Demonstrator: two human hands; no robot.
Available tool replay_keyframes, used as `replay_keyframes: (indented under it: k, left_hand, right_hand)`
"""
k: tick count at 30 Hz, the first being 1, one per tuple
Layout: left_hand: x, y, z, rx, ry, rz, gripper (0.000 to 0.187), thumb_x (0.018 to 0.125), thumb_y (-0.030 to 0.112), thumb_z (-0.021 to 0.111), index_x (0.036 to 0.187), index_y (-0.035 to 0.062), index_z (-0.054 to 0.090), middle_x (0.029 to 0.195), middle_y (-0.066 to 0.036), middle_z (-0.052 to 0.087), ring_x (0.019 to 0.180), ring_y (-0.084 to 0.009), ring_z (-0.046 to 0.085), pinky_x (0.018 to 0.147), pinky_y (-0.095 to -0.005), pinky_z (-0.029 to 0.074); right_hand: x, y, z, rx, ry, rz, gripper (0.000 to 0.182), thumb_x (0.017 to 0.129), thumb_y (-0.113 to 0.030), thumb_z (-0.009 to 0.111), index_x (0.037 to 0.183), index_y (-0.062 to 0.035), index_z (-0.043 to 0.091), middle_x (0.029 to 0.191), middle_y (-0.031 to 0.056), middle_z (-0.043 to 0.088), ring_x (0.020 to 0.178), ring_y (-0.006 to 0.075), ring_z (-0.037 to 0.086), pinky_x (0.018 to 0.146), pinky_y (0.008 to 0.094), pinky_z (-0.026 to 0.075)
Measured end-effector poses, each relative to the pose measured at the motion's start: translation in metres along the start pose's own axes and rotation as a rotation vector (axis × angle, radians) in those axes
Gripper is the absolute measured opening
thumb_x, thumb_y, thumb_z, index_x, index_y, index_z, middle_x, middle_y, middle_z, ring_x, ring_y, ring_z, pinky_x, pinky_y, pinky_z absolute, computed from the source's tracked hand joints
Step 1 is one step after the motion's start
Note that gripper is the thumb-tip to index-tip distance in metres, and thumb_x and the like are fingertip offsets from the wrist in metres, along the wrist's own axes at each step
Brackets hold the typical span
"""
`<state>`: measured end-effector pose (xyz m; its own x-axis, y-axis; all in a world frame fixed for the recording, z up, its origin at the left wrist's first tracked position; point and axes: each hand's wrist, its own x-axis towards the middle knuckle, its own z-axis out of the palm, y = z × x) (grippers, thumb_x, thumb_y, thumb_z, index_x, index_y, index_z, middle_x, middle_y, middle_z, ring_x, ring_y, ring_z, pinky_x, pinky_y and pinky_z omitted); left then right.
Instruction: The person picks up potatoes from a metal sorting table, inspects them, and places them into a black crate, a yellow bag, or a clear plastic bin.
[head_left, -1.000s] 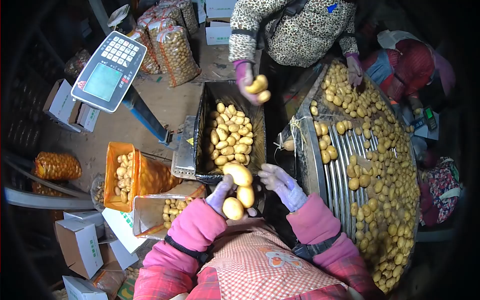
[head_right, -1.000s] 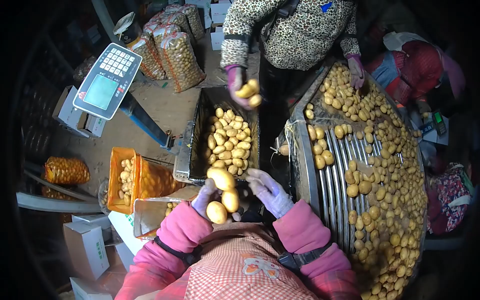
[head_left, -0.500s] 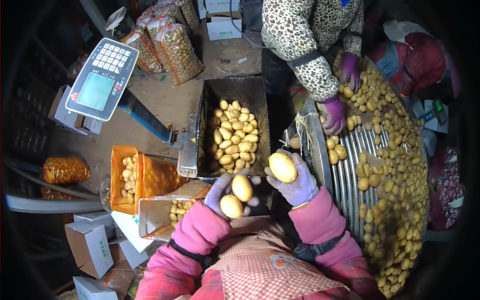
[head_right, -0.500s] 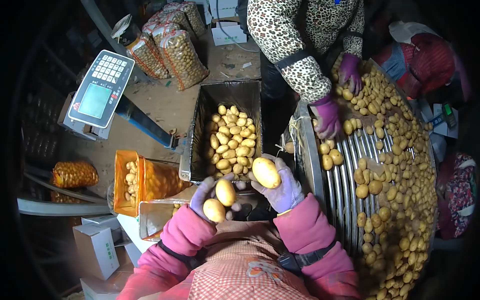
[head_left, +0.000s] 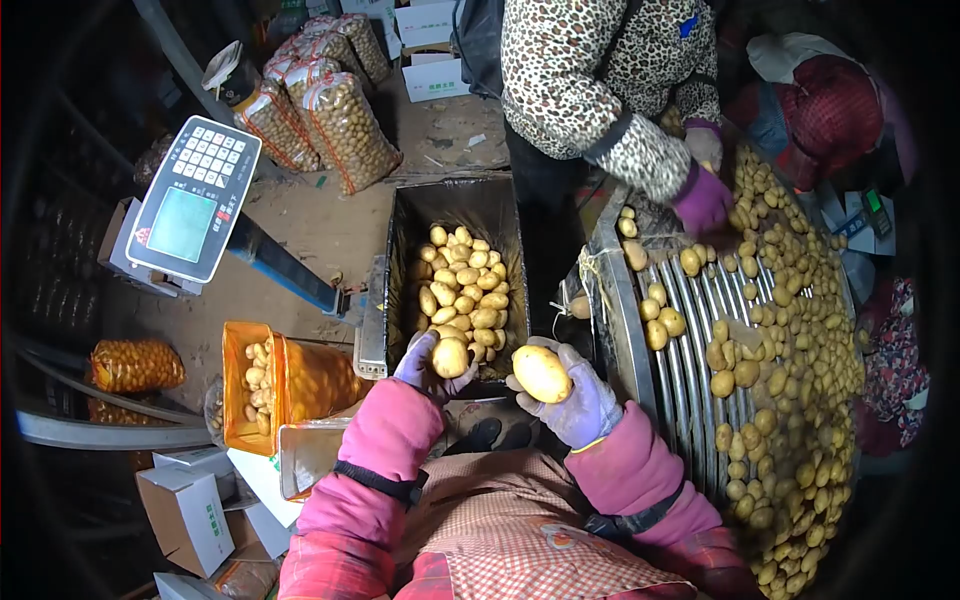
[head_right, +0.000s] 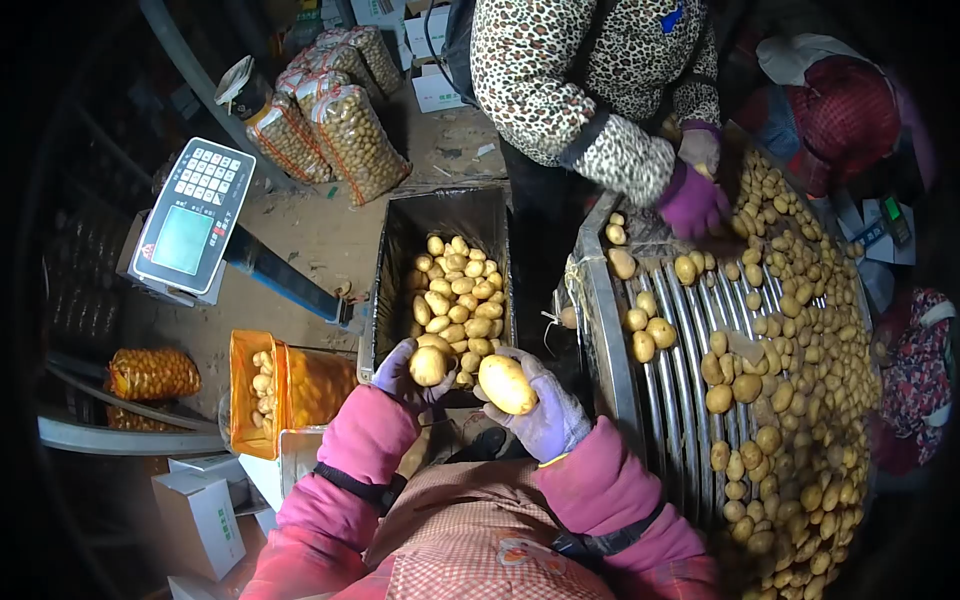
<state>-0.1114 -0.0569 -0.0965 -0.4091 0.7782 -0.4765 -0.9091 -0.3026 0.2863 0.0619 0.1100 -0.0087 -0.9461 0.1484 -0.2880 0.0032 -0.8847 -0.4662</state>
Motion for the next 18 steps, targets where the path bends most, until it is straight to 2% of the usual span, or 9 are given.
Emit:
replay_keyframes:
  k: [3, 5, 6, 8, 10, 11, 13, 14, 18]
  left_hand:
    - [0.004, -0.006, -0.023, -0.013, 0.226, -0.011, 0.042, 0.089, 0.037, 0.056, 0.12, 0.0102, 0.051, 0.116, -0.017, 0.058, 0.106, -0.035, 0.058, 0.087, -0.053, 0.051]
    - [-0.015, -0.016, 0.003, 0.016, 0.374, 0.02, 0.041, 0.089, 0.039, 0.056, 0.121, 0.0147, 0.053, 0.118, -0.015, 0.058, 0.107, -0.0356, 0.057, 0.089, -0.0534, 0.049]
    - [-0.028, -0.023, 0.005, 0.043, 0.23, -0.051, 0.044, 0.087, 0.04, 0.059, 0.124, 0.018, 0.049, 0.119, -0.013, 0.057, 0.108, -0.0365, 0.056, 0.087, -0.054, 0.049]
    - [-0.044, -0.041, 0.01, -0.001, -0.002, -0.185, 0.052, 0.084, 0.043, 0.063, 0.127, 0.0208, 0.046, 0.121, -0.011, 0.056, 0.109, -0.0368, 0.056, 0.086, -0.0538, 0.049]
    - [-0.052, -0.052, 0.03, -0.06, -0.166, -0.289, 0.054, 0.084, 0.046, 0.063, 0.128, 0.0199, 0.047, 0.124, -0.01, 0.056, 0.108, -0.0345, 0.058, 0.085, -0.0498, 0.051]
    - [-0.055, -0.058, 0.029, -0.098, -0.185, -0.277, 0.05, 0.089, 0.046, 0.056, 0.128, 0.0141, 0.048, 0.124, -0.014, 0.055, 0.105, -0.0336, 0.059, 0.084, -0.0442, 0.053]
    - [-0.049, -0.056, 0.002, -0.095, -0.228, -0.259, 0.05, 0.087, 0.046, 0.059, 0.126, 0.0177, 0.048, 0.112, -0.016, 0.062, 0.089, -0.0329, 0.066, 0.069, -0.0405, 0.056]
    - [-0.054, -0.053, -0.009, -0.115, -0.115, -0.227, 0.046, 0.088, 0.044, 0.057, 0.124, 0.0163, 0.049, 0.106, -0.018, 0.064, 0.077, -0.0307, 0.066, 0.058, -0.0371, 0.055]
    - [-0.079, -0.025, 0.009, -0.176, -0.199, -0.145, 0.046, 0.09, 0.05, 0.049, 0.122, 0.0174, 0.051, 0.108, -0.016, 0.063, 0.075, -0.0303, 0.063, 0.059, -0.0325, 0.049]
  right_hand:
    - [-0.003, -0.003, 0.002, -0.042, 0.058, -0.012, 0.054, 0.09, -0.044, 0.054, 0.13, -0.0093, 0.044, 0.119, 0.0089, 0.057, 0.106, 0.0281, 0.058, 0.086, 0.0388, 0.05]
    - [-0.006, -0.005, 0.008, -0.136, 0.119, -0.062, 0.051, 0.092, -0.038, 0.054, 0.13, -0.0062, 0.044, 0.122, 0.0098, 0.053, 0.11, 0.0266, 0.055, 0.092, 0.0381, 0.047]
    - [-0.005, -0.003, 0.009, -0.138, 0.116, -0.055, 0.051, 0.092, -0.038, 0.054, 0.13, -0.0062, 0.044, 0.122, 0.0098, 0.053, 0.11, 0.0266, 0.055, 0.092, 0.0381, 0.047]
    - [-0.001, 0.006, 0.012, -0.604, 0.256, -0.221, 0.048, 0.095, -0.039, 0.049, 0.128, -0.0044, 0.048, 0.124, 0.0083, 0.052, 0.112, 0.0199, 0.052, 0.095, 0.0342, 0.042]
    - [0.0, 0.012, 0.003, -0.698, 0.12, -0.184, 0.047, 0.094, -0.034, 0.05, 0.128, -0.0018, 0.046, 0.127, 0.0101, 0.05, 0.115, 0.0221, 0.051, 0.097, 0.0351, 0.042]
    - [0.0, 0.013, 0.0, -0.787, -0.01, -0.158, 0.046, 0.094, -0.029, 0.052, 0.129, 0.0008, 0.044, 0.131, 0.0118, 0.048, 0.117, 0.0244, 0.05, 0.098, 0.036, 0.041]
    - [-0.004, 0.006, 0.015, -0.721, 0.015, -0.125, 0.047, 0.094, -0.032, 0.051, 0.129, -0.0005, 0.044, 0.129, 0.0134, 0.05, 0.115, 0.025, 0.053, 0.096, 0.0366, 0.043]
    - [-0.005, 0.003, 0.016, -0.643, 0.094, -0.086, 0.044, 0.095, -0.033, 0.05, 0.127, -0.0017, 0.048, 0.124, 0.0122, 0.054, 0.111, 0.0224, 0.055, 0.093, 0.0337, 0.044]
    - [-0.004, 0.002, 0.017, -0.646, 0.215, 0.01, 0.045, 0.095, -0.037, 0.051, 0.124, -0.0023, 0.051, 0.114, 0.0123, 0.061, 0.101, 0.0201, 0.061, 0.087, 0.0304, 0.047]
